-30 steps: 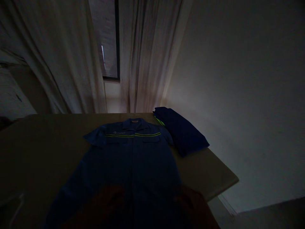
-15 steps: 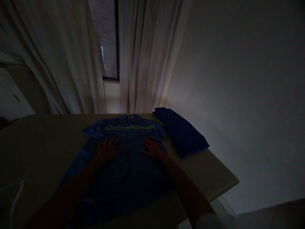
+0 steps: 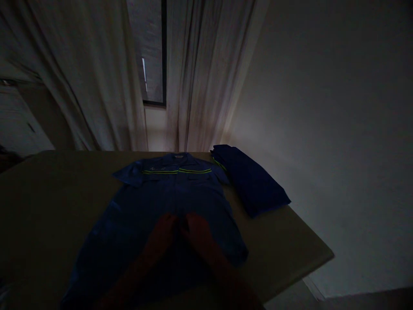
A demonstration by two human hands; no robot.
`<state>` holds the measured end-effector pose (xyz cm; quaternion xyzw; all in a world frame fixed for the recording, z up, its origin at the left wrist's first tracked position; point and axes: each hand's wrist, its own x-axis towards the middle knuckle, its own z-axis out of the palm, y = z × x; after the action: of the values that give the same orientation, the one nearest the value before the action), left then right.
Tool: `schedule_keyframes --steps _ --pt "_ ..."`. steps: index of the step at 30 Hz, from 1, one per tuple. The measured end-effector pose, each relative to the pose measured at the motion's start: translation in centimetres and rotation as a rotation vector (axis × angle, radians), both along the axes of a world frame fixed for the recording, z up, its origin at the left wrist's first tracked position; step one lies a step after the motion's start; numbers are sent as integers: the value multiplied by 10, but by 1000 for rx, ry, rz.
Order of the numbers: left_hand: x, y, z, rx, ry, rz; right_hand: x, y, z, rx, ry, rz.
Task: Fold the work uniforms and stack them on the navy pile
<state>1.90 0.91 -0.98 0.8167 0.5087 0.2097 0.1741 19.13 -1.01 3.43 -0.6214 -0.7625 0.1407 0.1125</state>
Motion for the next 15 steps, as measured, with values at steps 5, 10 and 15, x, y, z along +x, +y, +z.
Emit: schedule_keyframes --steps 5,10,15 --pt "0 -1 -14 -169 -327 101 5 5 -15 41 144 -11" --pt "2 2 -3 -370 -512 148 22 8 -25 81 262 110" --pt "5 4 -1 -403 -556 160 19 9 -26 103 176 173"
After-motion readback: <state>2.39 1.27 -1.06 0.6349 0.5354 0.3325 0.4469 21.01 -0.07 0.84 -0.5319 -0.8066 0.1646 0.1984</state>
